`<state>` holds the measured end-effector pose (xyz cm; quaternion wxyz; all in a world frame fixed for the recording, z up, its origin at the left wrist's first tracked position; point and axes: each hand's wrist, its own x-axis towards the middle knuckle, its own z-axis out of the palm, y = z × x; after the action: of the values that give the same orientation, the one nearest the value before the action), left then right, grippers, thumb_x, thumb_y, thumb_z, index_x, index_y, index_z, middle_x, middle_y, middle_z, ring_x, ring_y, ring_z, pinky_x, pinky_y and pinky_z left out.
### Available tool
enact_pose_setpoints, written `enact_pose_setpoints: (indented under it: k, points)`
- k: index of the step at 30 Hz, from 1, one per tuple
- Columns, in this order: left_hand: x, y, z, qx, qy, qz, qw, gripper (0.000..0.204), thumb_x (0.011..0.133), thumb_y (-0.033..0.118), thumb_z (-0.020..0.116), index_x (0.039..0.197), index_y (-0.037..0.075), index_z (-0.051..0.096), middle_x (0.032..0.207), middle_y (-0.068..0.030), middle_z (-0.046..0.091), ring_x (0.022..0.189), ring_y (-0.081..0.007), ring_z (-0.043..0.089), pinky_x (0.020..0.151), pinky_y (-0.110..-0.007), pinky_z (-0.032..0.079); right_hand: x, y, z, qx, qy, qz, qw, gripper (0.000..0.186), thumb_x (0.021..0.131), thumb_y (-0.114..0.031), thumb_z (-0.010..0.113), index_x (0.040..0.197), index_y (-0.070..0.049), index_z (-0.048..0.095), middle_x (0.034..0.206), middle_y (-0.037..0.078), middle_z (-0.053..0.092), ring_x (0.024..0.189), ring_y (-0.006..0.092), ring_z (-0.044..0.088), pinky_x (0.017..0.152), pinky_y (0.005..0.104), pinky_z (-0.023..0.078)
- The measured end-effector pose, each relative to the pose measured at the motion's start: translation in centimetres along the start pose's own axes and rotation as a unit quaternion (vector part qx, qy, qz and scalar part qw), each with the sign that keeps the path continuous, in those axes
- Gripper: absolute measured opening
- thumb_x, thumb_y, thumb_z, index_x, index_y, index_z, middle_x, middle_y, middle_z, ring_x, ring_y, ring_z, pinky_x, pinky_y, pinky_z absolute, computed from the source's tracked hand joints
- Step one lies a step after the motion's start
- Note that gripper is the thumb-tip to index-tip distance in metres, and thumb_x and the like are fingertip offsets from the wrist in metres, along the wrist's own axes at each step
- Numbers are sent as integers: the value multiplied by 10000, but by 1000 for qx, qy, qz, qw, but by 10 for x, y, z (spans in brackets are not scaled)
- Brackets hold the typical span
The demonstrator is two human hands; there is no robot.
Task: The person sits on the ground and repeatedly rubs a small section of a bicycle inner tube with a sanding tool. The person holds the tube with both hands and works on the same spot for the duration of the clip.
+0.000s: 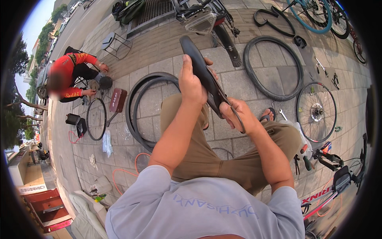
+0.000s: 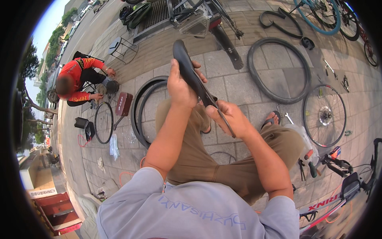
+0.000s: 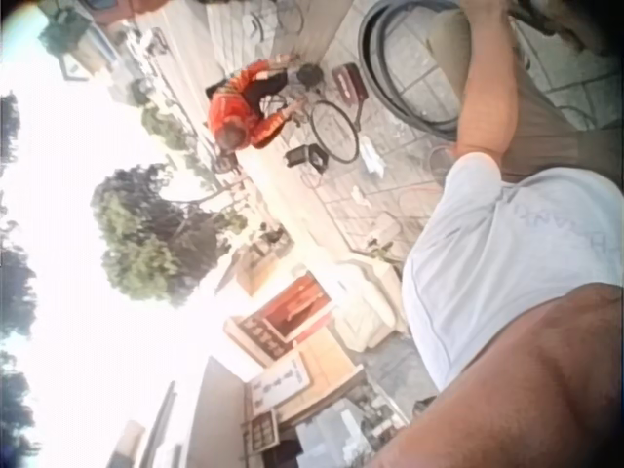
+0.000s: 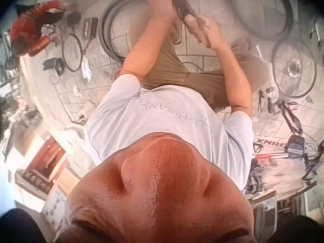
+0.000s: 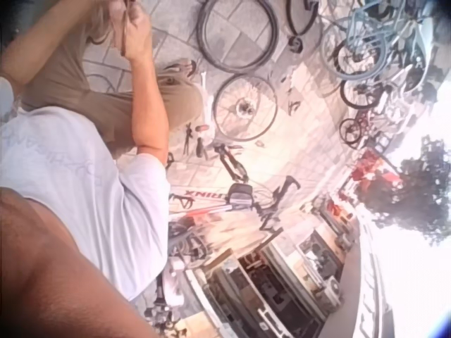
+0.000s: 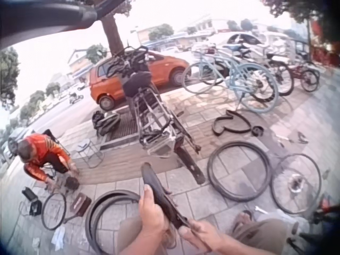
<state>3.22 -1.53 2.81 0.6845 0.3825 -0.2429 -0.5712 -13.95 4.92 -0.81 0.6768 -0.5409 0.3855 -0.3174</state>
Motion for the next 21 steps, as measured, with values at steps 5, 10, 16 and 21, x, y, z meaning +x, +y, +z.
enact_pose_setpoints:
  k: [5,10,16,21]
  points:
    - [14,10,-9,7,-9,6,1000,506,1129,512,482,1267,32,564,956,-85,654,705,-181,610,623,-342,536,0,11,-4,-44,-34,8,998,624,1010,-674,626,872,-67,581,678,-30,538,572,57,509,503,267,410]
    - [9,-4,-13,72,13,45,996,477,1140,487,466,1168,23,569,877,-80,642,630,-164,586,563,-323,505,1,11,-5,-40,-69,7,997,629,1076,-652,493,937,-44,575,697,-2,521,604,93,524,559,274,428]
    - [15,-26,-26,121,50,85,988,494,1147,489,428,994,37,556,775,-70,608,570,-165,563,512,-315,489,7,12,-4,-39,-83,2,996,665,1092,-652,443,969,-13,582,738,35,532,626,124,533,581,287,436]
    - [14,-28,-27,137,47,83,986,493,1155,477,388,1008,37,554,777,-69,597,576,-162,563,519,-321,497,5,12,-7,-51,-82,7,995,658,1094,-647,437,958,-17,574,739,32,525,625,125,530,572,298,438]
